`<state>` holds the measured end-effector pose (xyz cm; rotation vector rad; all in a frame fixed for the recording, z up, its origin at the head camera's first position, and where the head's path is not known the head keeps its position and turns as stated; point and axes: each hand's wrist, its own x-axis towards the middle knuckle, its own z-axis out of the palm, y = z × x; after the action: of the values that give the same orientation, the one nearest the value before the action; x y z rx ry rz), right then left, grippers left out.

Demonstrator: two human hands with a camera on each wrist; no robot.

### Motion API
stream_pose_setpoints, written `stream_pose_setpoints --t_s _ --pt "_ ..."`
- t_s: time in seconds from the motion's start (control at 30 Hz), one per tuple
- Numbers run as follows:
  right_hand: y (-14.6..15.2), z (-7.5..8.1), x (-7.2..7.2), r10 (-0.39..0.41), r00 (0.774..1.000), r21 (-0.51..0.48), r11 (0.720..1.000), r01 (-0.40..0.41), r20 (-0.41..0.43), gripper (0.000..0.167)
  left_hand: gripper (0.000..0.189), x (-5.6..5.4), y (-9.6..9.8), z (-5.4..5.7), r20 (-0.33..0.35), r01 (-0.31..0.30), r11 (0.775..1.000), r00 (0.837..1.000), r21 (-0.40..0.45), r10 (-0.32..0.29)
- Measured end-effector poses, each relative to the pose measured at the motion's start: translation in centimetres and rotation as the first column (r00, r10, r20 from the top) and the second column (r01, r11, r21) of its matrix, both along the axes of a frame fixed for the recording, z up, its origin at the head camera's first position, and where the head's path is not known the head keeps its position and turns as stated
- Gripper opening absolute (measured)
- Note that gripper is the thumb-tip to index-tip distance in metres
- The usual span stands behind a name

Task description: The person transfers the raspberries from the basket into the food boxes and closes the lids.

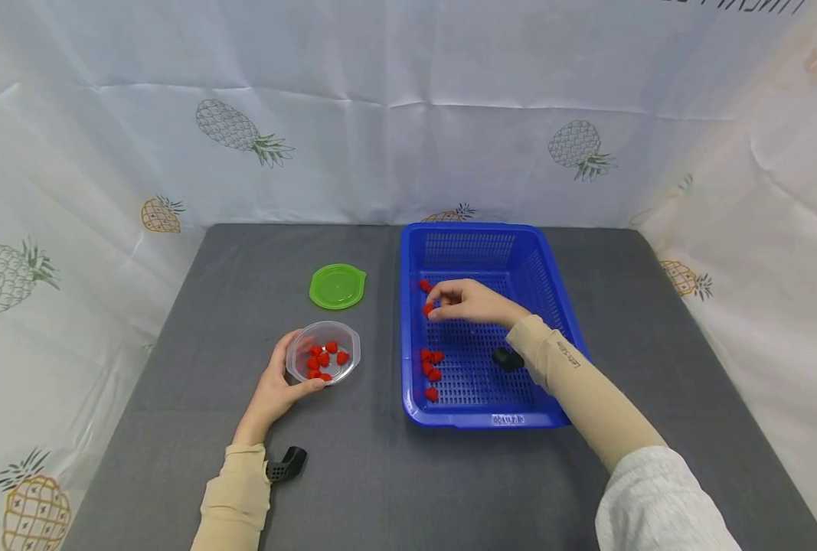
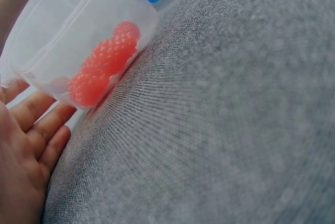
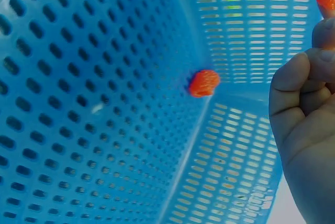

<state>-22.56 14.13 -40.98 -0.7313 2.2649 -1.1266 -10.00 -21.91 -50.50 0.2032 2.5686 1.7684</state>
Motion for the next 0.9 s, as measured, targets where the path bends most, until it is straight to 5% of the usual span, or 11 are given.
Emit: stream_pose_setpoints --t_s 0.9 --pt "-1.6 3.9 0.9 -0.054 0.994 -0.138 0.99 0.04 -0.099 0.018 0.089 0.0 0.0 0.1 0.017 -0.007 1.0 1.0 -0.012 0.007"
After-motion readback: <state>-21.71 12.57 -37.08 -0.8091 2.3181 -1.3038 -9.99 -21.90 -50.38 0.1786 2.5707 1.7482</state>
